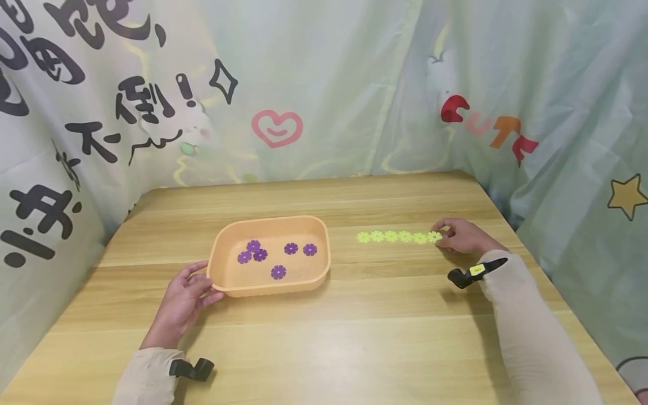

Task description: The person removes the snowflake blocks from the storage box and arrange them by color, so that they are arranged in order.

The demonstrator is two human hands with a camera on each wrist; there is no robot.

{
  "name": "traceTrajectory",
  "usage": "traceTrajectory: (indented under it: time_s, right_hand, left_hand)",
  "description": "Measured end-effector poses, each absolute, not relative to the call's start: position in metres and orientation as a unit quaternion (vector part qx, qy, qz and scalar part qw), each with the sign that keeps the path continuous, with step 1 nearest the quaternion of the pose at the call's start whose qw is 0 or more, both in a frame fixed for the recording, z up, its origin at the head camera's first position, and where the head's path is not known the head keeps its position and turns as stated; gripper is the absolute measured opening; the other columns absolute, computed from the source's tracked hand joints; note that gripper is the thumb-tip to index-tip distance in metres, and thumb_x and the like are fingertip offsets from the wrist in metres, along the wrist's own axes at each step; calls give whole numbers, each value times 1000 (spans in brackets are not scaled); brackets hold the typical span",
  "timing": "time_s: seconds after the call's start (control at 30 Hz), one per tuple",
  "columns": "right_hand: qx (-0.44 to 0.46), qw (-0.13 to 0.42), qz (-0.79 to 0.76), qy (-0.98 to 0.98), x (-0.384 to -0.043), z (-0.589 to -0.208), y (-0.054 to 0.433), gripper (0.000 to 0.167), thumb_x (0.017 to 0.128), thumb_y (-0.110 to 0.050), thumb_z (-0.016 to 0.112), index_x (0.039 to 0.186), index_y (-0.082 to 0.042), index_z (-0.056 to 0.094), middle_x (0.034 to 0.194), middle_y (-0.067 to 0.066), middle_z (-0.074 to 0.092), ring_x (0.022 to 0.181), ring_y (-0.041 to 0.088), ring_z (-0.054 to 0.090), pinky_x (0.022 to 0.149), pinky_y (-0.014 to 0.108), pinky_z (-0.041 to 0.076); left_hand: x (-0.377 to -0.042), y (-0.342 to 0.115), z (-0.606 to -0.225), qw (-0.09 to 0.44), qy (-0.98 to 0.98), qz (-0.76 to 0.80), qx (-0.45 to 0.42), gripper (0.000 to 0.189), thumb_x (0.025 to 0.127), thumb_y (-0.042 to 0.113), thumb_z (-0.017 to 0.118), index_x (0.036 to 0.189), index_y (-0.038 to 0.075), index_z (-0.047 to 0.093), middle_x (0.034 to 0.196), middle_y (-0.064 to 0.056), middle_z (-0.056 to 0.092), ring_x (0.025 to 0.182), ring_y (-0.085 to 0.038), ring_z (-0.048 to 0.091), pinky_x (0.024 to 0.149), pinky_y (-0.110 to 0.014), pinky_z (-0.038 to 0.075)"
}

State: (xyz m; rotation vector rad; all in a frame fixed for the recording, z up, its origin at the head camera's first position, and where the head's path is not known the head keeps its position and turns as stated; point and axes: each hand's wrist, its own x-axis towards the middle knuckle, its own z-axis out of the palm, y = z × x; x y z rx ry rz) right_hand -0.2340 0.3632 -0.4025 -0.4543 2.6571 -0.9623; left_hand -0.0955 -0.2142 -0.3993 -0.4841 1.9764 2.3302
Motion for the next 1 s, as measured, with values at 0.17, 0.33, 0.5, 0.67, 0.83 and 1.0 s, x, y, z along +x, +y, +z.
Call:
traceTrajectory:
  time_s: [0.17, 0.33, 0.5, 0.67, 0.83, 1.0]
  right_hand:
    - [-155, 139, -329, 921, -233, -402, 363, 33, 88, -5, 67, 116, 8, 55, 63, 3, 52, 55, 15, 50, 50, 24, 44]
    - [-146, 141, -319, 926, -232, -398, 354, 32, 91, -9, 65, 118, 6, 55, 66, 4, 54, 56, 16, 51, 49, 25, 45]
    - [-150, 143, -314, 927, -236, -390, 338, 33, 95, -12, 61, 123, 5, 54, 71, 7, 56, 53, 17, 50, 45, 26, 44]
    - [-172, 135, -319, 922, -241, -381, 318, 35, 96, -13, 60, 125, 6, 53, 80, 11, 61, 55, 20, 52, 43, 27, 42]
    - [-189, 136, -327, 916, -245, -375, 296, 34, 96, -11, 59, 126, 5, 53, 88, 15, 64, 63, 25, 57, 48, 32, 50]
    - [-222, 138, -343, 902, -248, -369, 271, 33, 95, -7, 59, 125, 6, 53, 90, 18, 64, 69, 29, 62, 57, 36, 56]
  left_hand:
    - [-97, -213, -400, 25, 641, 751, -156, 48, 94, -10, 47, 139, -1, 35, 101, -14, 48, 75, -16, 61, 75, -34, 62]
    - [-96, -213, -400, 25, 643, 749, -155, 48, 94, -10, 47, 139, -1, 34, 102, -14, 49, 75, -15, 61, 75, -33, 62]
    - [-96, -214, -398, 22, 638, 755, -150, 48, 95, -10, 45, 140, -3, 32, 99, -11, 48, 75, -14, 61, 73, -31, 62]
    - [-95, -215, -398, 20, 638, 756, -148, 47, 95, -11, 45, 140, -3, 32, 97, -9, 48, 74, -14, 60, 72, -30, 63]
    - [-95, -215, -400, 22, 640, 753, -150, 47, 95, -9, 47, 139, -2, 34, 96, -11, 48, 74, -15, 60, 72, -32, 63]
    - [-95, -215, -400, 25, 642, 751, -152, 48, 94, -8, 50, 139, -1, 35, 96, -10, 46, 75, -16, 61, 74, -33, 63]
